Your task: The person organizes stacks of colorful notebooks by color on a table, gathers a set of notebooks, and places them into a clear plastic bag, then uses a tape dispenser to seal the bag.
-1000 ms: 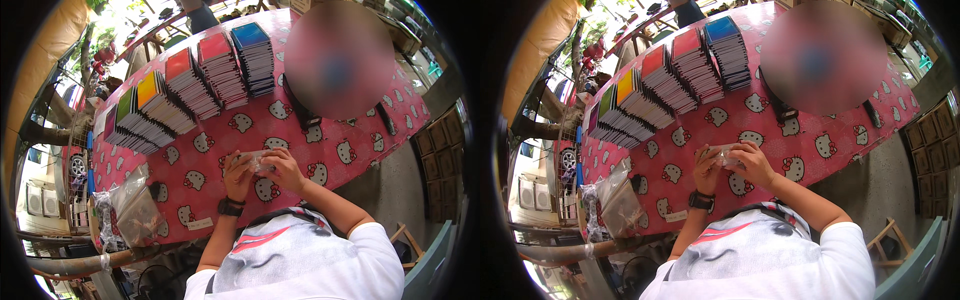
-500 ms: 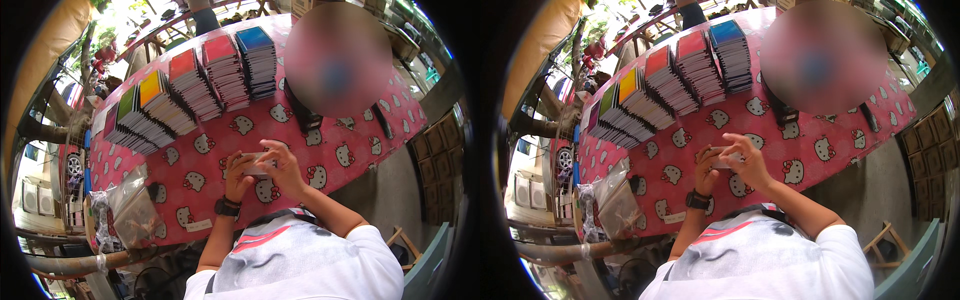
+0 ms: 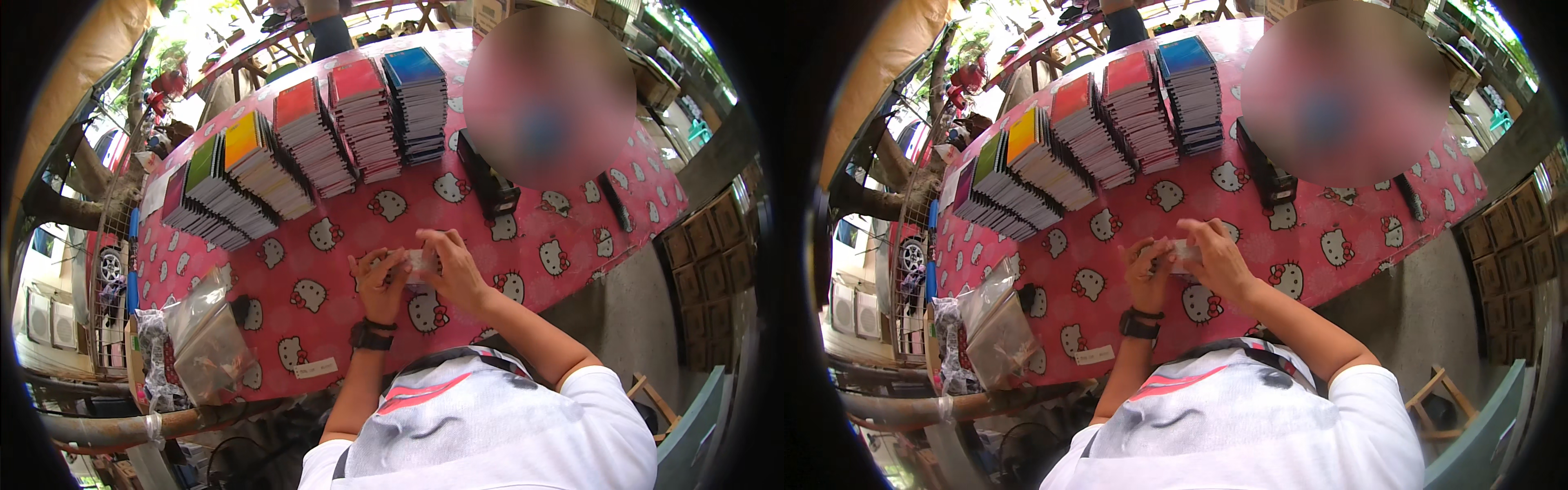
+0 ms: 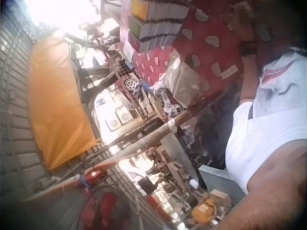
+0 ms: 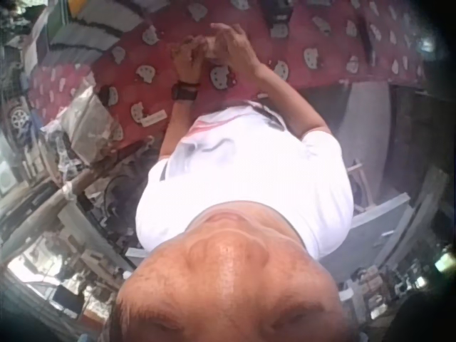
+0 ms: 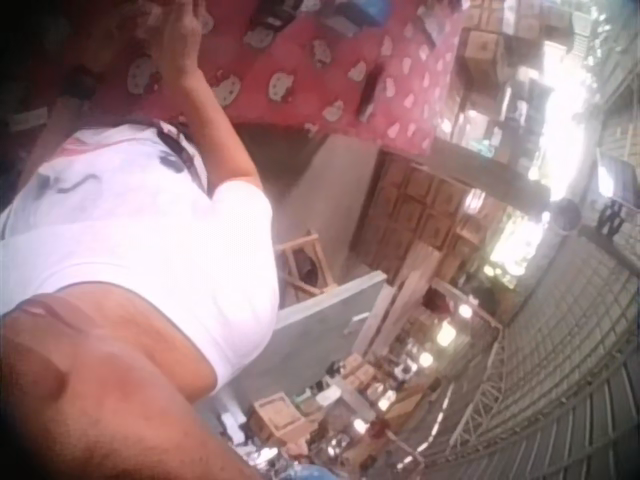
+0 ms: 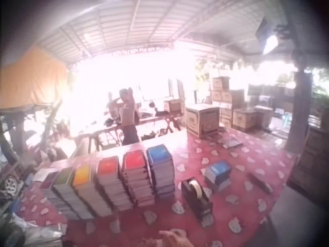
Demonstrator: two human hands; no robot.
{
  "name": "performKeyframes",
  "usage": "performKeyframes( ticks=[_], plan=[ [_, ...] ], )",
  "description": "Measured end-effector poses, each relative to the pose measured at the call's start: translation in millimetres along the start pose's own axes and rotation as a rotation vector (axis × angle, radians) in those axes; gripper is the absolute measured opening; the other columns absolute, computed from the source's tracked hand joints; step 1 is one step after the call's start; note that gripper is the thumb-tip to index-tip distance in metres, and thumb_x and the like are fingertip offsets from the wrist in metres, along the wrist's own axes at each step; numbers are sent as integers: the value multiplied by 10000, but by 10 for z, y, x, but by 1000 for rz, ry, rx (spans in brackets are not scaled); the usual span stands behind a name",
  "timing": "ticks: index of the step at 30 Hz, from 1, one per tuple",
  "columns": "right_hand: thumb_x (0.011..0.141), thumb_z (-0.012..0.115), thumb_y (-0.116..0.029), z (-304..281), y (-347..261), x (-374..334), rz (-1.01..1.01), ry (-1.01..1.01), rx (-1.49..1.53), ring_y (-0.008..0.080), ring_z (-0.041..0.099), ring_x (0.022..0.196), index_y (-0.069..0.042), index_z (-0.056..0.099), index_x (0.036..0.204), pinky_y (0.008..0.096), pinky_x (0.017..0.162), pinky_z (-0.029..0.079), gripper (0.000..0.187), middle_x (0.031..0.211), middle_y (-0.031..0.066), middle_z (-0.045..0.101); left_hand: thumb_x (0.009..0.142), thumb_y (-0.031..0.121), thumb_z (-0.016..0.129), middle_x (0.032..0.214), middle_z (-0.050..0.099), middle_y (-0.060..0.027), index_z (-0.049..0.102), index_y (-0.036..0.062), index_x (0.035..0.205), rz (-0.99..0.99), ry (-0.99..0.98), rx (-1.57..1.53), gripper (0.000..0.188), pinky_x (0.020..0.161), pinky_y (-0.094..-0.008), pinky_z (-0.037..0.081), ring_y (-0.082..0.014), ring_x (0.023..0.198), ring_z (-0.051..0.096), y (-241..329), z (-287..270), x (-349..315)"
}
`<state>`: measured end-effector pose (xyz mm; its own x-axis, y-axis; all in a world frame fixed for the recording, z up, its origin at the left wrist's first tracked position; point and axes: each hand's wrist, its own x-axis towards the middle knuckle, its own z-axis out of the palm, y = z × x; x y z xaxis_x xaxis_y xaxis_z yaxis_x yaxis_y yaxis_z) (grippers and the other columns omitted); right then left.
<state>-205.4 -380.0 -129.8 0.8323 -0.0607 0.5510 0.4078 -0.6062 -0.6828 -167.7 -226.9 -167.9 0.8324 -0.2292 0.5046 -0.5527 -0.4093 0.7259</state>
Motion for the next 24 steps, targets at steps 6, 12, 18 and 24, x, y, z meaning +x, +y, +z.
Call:
performKeyframes(
  ticks=[6,12,18,24],
  plan=[
    [609,742,-70,-22,172,209,311,-258,183,211,574,704,-28,466,1124,305,658,451,586,716,77,589,778,241,648,888,653,-16,495,73,1208,-170,-26,21,486,1027,-459,160,-157,955,515,120,1,148],
    [680,710,-50,41,502,415,554,-497,564,88,549,655,-19,502,1072,230,588,419,445,709,30,580,783,293,603,1220,510,-77,438,75,1257,193,170,212,548,1012,-522,149,-230,1138,441,223,75,-157],
    [742,612,-20,-191,606,315,193,-120,332,173,593,669,11,531,1006,276,618,465,279,748,80,617,701,294,621,1300,432,-83,433,89,1268,103,-173,441,631,1002,-555,154,-274,1222,366,392,183,-378],
    [788,612,-104,-1060,1671,364,619,307,-206,223,579,871,-24,535,1054,352,746,453,288,810,90,639,657,273,654,1333,399,-75,433,92,1275,43,-191,409,681,1011,-529,190,-302,1248,320,444,228,-343]
  ],
)
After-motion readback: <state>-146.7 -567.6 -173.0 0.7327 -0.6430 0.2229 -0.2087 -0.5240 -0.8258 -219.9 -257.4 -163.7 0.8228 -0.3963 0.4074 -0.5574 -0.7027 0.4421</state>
